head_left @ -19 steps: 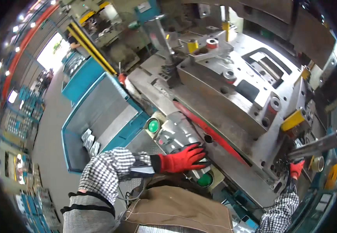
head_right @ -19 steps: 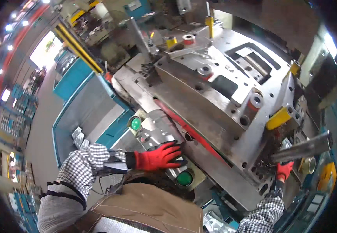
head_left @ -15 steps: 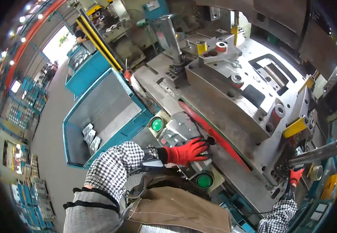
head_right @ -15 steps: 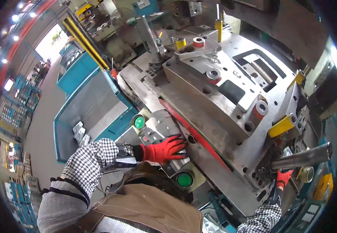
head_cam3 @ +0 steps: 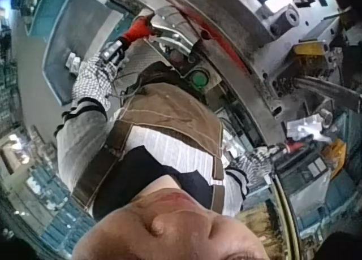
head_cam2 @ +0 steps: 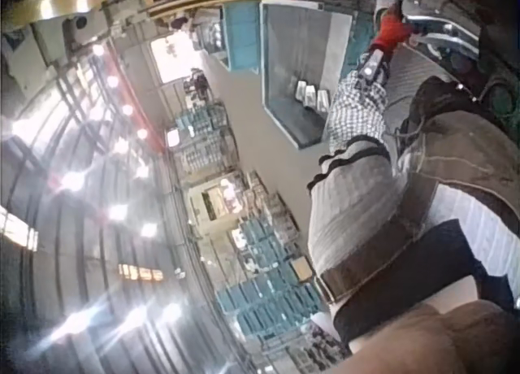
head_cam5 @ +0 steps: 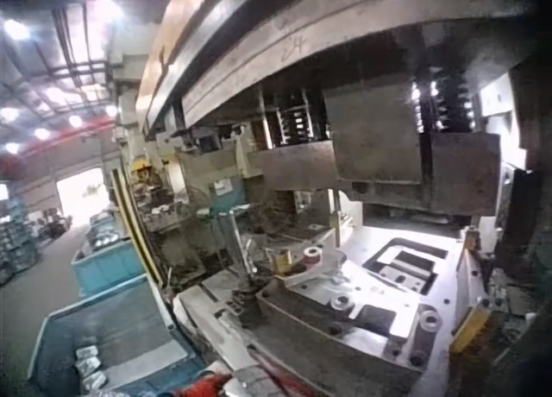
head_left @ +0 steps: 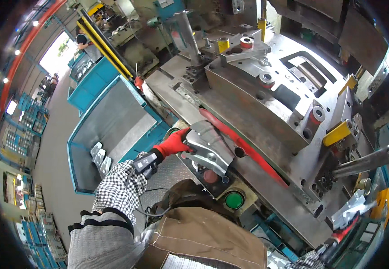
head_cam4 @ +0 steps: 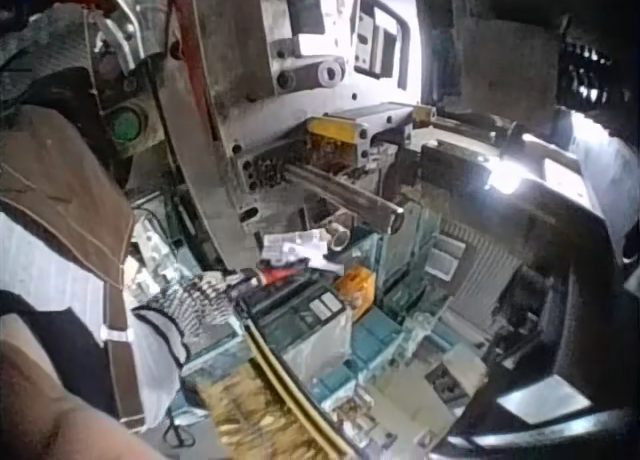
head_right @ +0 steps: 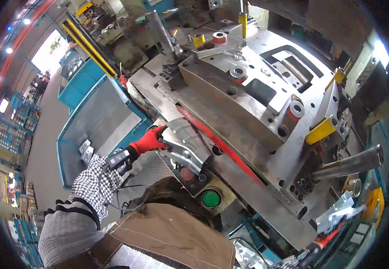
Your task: Operating an industrial press machine to process metal components.
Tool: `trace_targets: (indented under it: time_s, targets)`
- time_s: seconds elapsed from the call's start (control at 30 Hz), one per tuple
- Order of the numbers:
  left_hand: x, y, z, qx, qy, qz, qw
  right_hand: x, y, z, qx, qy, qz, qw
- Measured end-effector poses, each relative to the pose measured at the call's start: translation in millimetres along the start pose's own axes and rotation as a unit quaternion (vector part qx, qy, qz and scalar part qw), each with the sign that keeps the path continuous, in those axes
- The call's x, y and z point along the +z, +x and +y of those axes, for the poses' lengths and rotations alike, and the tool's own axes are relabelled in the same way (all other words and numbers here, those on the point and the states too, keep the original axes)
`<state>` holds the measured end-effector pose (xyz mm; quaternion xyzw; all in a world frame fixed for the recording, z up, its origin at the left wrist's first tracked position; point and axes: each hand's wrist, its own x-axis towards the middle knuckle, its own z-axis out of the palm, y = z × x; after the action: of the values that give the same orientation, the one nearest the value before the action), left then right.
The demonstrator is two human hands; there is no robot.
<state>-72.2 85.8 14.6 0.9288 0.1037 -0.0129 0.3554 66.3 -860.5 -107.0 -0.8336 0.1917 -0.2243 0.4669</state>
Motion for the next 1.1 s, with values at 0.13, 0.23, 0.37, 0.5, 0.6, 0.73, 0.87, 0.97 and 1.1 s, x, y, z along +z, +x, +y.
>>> trace_targets:
  time_s: [0.13, 0.23, 0.37, 0.5, 0.6, 0.73, 0.87, 0.97, 1.1]
  targets:
    - [-5, 0, -19, -0.082, -0.134, -0.083, 0.984, -13, -104, -75, 0.032, 0.075, -0.07, 0.994]
    - [-10, 14, -25, -0.024, -0.124, -0.115, 0.985, -11, -179, -157, 0.039, 0.109, -0.128, 0.985]
    - [-17, 27, -14, -0.017, -0.046, -0.148, 0.988, 25, -226, -271, 0.002, 0.154, -0.211, 0.965]
    - [14, 14, -68, 0.104, 0.025, -0.015, 0.994, 84, -209, -399, -0.113, 0.192, -0.296, 0.929]
    - [7, 18, -52, 0.037, -0.051, -0.057, 0.996, 140, -170, -490, -0.219, 0.196, -0.338, 0.894]
    - [2, 13, -50, 0.038, -0.075, -0.057, 0.995, 243, -87, -571, -0.326, 0.111, -0.379, 0.859]
    - [1, 20, -60, 0.078, -0.091, -0.067, 0.991, 336, -17, -574, -0.372, -0.032, -0.434, 0.82]
    - [1, 23, -64, 0.1, -0.085, -0.076, 0.988, 390, 0, -580, -0.416, -0.112, -0.484, 0.762]
    - [-10, 21, -61, 0.096, -0.083, -0.085, 0.988, 433, 4, -572, -0.421, -0.112, -0.533, 0.725]
